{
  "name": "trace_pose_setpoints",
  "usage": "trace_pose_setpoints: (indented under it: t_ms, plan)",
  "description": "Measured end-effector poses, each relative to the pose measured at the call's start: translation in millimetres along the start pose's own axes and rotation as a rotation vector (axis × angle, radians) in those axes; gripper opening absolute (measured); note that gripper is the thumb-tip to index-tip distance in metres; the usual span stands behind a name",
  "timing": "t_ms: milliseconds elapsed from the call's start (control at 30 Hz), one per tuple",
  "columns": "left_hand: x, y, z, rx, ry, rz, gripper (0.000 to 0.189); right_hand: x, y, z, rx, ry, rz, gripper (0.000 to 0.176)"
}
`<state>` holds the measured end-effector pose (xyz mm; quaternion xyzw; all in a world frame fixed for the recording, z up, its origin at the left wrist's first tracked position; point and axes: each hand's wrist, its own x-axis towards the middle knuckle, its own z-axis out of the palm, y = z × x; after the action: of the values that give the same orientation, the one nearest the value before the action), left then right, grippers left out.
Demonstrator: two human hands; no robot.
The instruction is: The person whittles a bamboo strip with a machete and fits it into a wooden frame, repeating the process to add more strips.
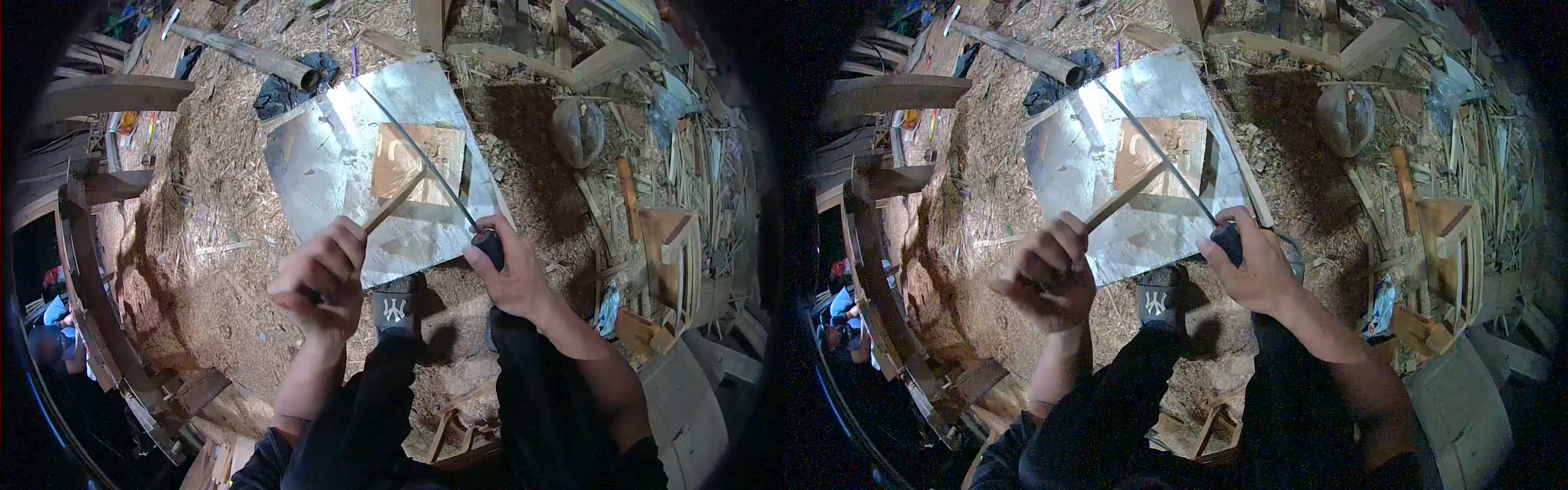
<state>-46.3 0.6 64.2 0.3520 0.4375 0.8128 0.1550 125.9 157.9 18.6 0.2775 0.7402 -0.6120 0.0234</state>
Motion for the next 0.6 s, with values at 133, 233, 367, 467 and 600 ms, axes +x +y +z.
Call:
trace_pose_setpoints:
  t_ms: [133, 233, 367, 467, 600]
  plan:
    - [-2.7, 5.4, 18.0, 0.256, -0.110, 0.090, 0.071, 3.8, 0.3, 3.4, -0.043, 0.026, -0.065, 0.037]
    - [-5.4, -0.8, 9.4, 0.252, -0.163, 0.050, 0.071, 7.5, -1.6, 5.9, -0.043, 0.026, -0.152, 0.035]
    - [-16.6, -5.2, 4.5, 0.280, -0.124, 0.031, 0.070, 10.1, -2.6, 6.6, -0.104, 0.032, -0.187, 0.032]
    - [-16.1, -4.1, 3.7, 0.267, -0.099, -0.006, 0.065, 13.3, 2.5, 9.0, -0.135, 0.064, -0.185, 0.031]
    - [-12.8, -4.5, 8.1, 0.227, -0.019, -0.016, 0.065, 17.6, 5.7, 5.7, -0.145, 0.069, -0.161, 0.031]
